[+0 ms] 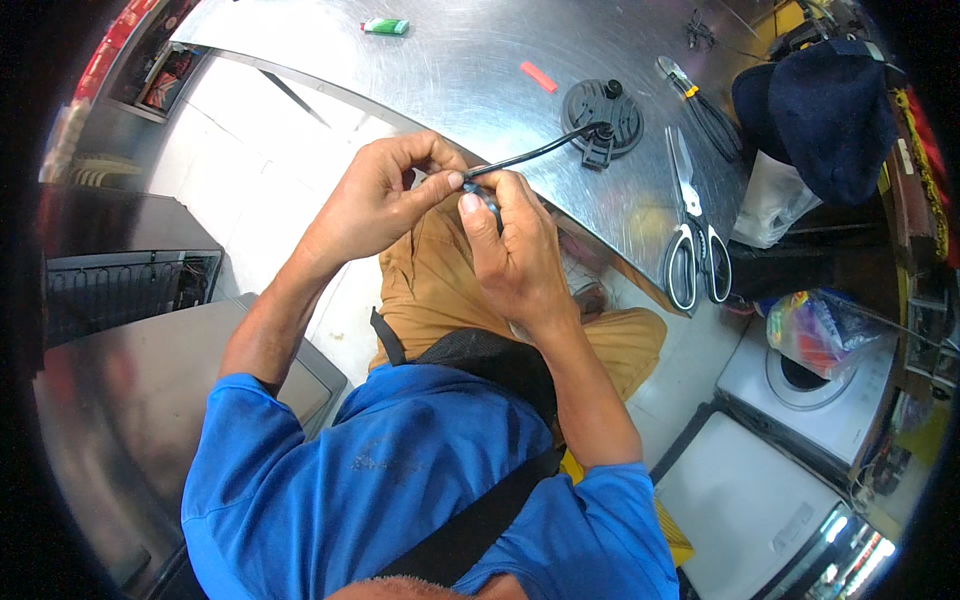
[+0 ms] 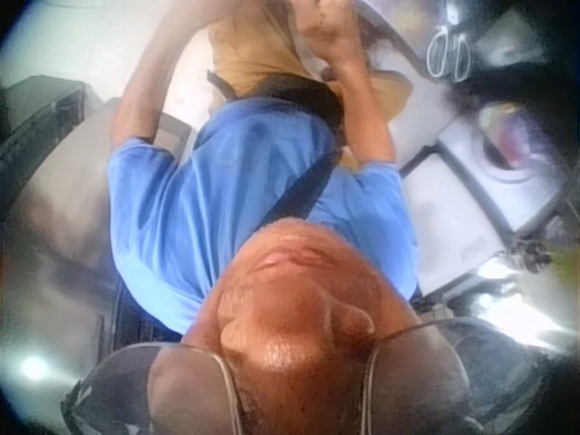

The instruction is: The person wraps black electrical tape around a black cable repeatedly. They hold the cable with one hand and rotate the tape roll with the other to secure the connection.

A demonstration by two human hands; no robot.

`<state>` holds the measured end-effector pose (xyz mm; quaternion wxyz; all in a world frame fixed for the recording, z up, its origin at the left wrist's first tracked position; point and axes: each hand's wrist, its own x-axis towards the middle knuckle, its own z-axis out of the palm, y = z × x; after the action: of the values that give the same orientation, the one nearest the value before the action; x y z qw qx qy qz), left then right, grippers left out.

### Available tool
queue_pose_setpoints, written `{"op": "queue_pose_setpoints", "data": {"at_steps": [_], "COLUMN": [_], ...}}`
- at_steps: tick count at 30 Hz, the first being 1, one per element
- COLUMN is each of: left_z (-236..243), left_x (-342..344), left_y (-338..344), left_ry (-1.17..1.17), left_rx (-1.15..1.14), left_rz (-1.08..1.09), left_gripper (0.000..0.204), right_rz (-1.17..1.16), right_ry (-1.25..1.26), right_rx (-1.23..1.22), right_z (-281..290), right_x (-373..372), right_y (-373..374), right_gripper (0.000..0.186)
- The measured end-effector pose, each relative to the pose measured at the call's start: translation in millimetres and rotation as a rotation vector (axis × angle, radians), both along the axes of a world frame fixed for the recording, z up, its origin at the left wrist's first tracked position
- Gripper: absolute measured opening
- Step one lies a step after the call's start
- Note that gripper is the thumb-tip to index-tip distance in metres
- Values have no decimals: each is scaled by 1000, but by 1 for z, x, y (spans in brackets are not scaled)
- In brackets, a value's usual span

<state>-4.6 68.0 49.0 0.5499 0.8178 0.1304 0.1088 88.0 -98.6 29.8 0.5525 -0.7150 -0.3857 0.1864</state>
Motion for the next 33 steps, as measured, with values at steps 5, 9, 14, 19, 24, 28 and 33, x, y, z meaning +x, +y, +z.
{"op": "queue_pose_setpoints", "data": {"at_steps": [5, 9, 14, 19, 24, 28, 33], "left_z": [3, 6, -3, -6, -9, -11, -10], "left_x": [-1, -3, -2, -1, 2, 0, -5], "left_y": [-14, -17, -19, -22, -20, -14, -20], "left_ry": [-3, -13, -93, -99, -47, -21, -128], "left_rx": [149, 248, 93, -88, -112, -62, 76], "left_rz": [86, 75, 97, 95, 98, 153, 214], "left_gripper": [13, 14, 12, 13, 14, 11, 11], "right_rz": [-31, -28, -47, -1, 16, -3, -86], "right_ry": [234, 534, 627, 677, 669, 485, 195], "right_rx": [-3, 140, 276, 376, 363, 228, 86], "right_z": [-10, -14, -18, -22, -25, -8, 12], "right_x": [-2, -5, -5, -4, -2, -8, -7], "right_y": [0, 4, 4, 3, 0, -9, -28], "right_gripper": [25, 16, 9, 9, 15, 27, 29]}}
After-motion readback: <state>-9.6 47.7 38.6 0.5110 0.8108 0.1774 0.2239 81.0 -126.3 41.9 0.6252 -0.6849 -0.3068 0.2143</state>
